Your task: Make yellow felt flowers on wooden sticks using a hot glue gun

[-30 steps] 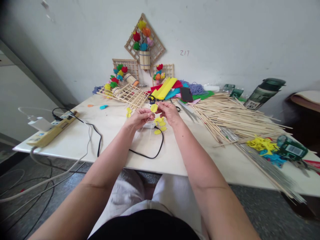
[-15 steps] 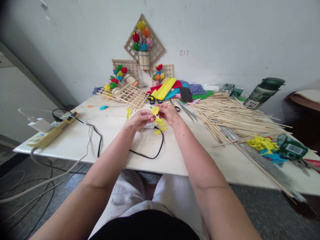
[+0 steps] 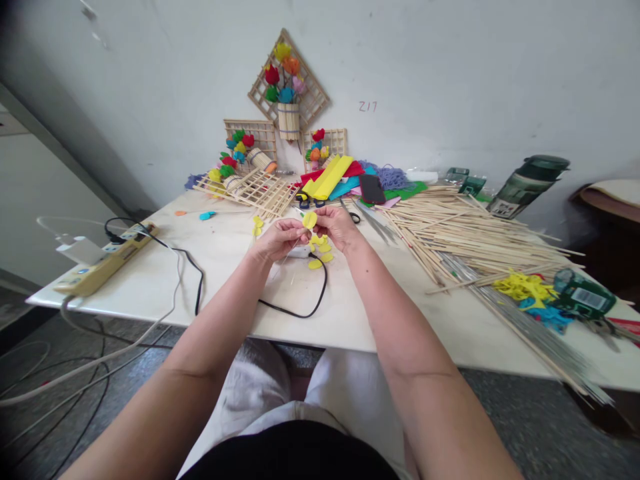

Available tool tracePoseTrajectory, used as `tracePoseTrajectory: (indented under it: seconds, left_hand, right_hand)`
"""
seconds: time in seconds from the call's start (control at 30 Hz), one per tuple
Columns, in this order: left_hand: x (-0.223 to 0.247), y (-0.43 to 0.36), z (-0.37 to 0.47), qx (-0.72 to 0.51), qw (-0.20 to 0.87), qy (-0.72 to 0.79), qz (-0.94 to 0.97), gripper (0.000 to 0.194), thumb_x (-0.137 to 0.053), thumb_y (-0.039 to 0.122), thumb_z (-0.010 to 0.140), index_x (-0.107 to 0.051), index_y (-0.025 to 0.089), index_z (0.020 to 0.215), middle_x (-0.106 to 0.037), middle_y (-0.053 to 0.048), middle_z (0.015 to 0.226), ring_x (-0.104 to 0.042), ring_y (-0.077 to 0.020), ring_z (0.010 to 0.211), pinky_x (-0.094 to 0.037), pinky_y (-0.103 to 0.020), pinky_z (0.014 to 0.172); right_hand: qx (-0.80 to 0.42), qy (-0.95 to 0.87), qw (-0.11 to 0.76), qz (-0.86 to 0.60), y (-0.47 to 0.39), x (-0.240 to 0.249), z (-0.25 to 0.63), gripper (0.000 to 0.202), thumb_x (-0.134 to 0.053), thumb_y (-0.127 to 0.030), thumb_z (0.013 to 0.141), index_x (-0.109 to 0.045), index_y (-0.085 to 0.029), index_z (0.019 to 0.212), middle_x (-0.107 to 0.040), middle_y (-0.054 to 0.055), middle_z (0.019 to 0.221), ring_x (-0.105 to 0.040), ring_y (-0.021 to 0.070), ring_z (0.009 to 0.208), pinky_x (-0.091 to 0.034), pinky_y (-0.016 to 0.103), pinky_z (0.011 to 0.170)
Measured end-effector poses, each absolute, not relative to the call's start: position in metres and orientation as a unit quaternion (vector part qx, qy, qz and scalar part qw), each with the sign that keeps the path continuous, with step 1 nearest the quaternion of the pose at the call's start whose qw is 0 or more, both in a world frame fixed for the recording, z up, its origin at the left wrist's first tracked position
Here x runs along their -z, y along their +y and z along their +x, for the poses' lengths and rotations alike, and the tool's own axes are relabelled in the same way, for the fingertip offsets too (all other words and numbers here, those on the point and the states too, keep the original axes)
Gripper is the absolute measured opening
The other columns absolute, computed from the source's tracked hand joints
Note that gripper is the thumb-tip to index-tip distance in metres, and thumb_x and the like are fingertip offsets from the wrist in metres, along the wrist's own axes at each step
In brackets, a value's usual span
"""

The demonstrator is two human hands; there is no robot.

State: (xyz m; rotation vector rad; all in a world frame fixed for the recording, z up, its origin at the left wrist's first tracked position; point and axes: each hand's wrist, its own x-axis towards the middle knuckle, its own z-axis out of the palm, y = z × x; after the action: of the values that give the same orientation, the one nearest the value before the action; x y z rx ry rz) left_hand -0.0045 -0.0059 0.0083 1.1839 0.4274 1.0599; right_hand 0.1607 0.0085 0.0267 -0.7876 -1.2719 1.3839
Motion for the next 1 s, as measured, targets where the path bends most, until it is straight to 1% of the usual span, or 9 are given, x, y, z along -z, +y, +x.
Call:
tracePoseTrajectory:
  seconds: [0.2,0.33,0.47,0.57,0.67,0.77,0.87,0.93,1.0]
  left_hand:
    - [-0.008,-0.005,-0.004,-0.482,0.676,0.197,0.522,0.031,-0.087,0.030,0.052,-0.071,0.014,0.072,-0.067,-0.003,0.063,-0.061,-0.0108,0.059,-0.048,-0.026,0.065]
    - [-0.006,-0.003,-0.004,-0.491,0.674,0.209,0.511,0.028,-0.086,0.027,0.055,-0.070,0.013,0.073,-0.066,-0.002,0.062,-0.061,-0.0110,0.059,-0.049,-0.027,0.067]
    - [-0.004,-0.001,-0.004,-0.502,0.673,0.214,0.500,0.025,-0.085,0.024,0.057,-0.069,0.013,0.073,-0.066,-0.002,0.061,-0.062,-0.0114,0.059,-0.049,-0.027,0.069]
    - [-0.004,0.000,-0.004,-0.508,0.674,0.211,0.492,0.027,-0.086,0.023,0.054,-0.069,0.013,0.073,-0.067,-0.002,0.061,-0.063,-0.0115,0.058,-0.050,-0.026,0.068]
    - [-0.005,0.000,-0.004,-0.513,0.670,0.213,0.493,0.029,-0.087,0.023,0.052,-0.069,0.013,0.072,-0.067,-0.003,0.061,-0.063,-0.0117,0.057,-0.051,-0.026,0.067]
    - [-0.008,0.000,-0.004,-0.531,0.653,0.218,0.495,0.024,-0.085,0.021,0.055,-0.069,0.013,0.071,-0.068,-0.002,0.061,-0.064,-0.0116,0.058,-0.051,-0.026,0.068]
    - [-0.009,0.003,-0.005,-0.577,0.626,0.214,0.479,0.021,-0.083,0.020,0.057,-0.069,0.014,0.071,-0.067,-0.001,0.061,-0.064,-0.0112,0.059,-0.051,-0.026,0.069]
    - [-0.009,0.005,-0.006,-0.610,0.605,0.216,0.463,0.021,-0.083,0.020,0.057,-0.068,0.014,0.071,-0.067,-0.001,0.061,-0.064,-0.0113,0.060,-0.050,-0.026,0.069]
    - [-0.010,0.008,-0.007,-0.637,0.586,0.228,0.445,0.021,-0.082,0.020,0.057,-0.068,0.014,0.071,-0.067,-0.001,0.061,-0.064,-0.0115,0.061,-0.050,-0.027,0.070]
  right_hand:
    - [-0.543,-0.538,0.553,-0.331,0.010,-0.026,0.155,0.033,-0.082,-0.033,0.052,-0.058,-0.017,0.069,-0.058,-0.004,0.053,-0.050,0.0076,0.042,-0.041,0.020,0.042]
    - [-0.515,-0.534,0.576,-0.342,0.009,-0.026,0.151,0.033,-0.081,-0.032,0.053,-0.056,-0.018,0.069,-0.057,-0.005,0.050,-0.049,0.0079,0.040,-0.042,0.021,0.041]
    - [-0.493,-0.530,0.593,-0.354,0.007,-0.027,0.146,0.030,-0.079,-0.030,0.057,-0.055,-0.018,0.069,-0.056,-0.006,0.049,-0.050,0.0079,0.040,-0.044,0.021,0.042]
    - [-0.496,-0.522,0.598,-0.351,0.006,-0.026,0.145,0.029,-0.079,-0.029,0.058,-0.056,-0.018,0.071,-0.057,-0.006,0.050,-0.051,0.0076,0.041,-0.046,0.021,0.043]
    - [-0.516,-0.513,0.595,-0.342,0.007,-0.025,0.146,0.031,-0.079,-0.031,0.059,-0.059,-0.017,0.078,-0.060,-0.005,0.055,-0.053,0.0079,0.044,-0.047,0.021,0.044]
    - [-0.526,-0.503,0.592,-0.347,0.006,-0.025,0.148,0.029,-0.076,-0.033,0.066,-0.060,-0.016,0.082,-0.062,-0.004,0.060,-0.055,0.0077,0.047,-0.047,0.020,0.045]
    - [-0.530,-0.513,0.549,-0.393,0.004,-0.027,0.151,0.019,-0.071,-0.028,0.074,-0.058,-0.015,0.073,-0.064,-0.001,0.060,-0.054,0.0065,0.047,-0.042,0.017,0.042]
    - [-0.551,-0.532,0.492,-0.415,0.001,-0.028,0.153,0.018,-0.068,-0.024,0.077,-0.057,-0.014,0.067,-0.065,0.002,0.058,-0.051,0.0061,0.043,-0.038,0.017,0.040]
    - [-0.582,-0.548,0.437,-0.413,-0.002,-0.029,0.152,0.018,-0.065,-0.023,0.079,-0.057,-0.013,0.066,-0.066,0.004,0.058,-0.050,0.0063,0.042,-0.037,0.017,0.038]
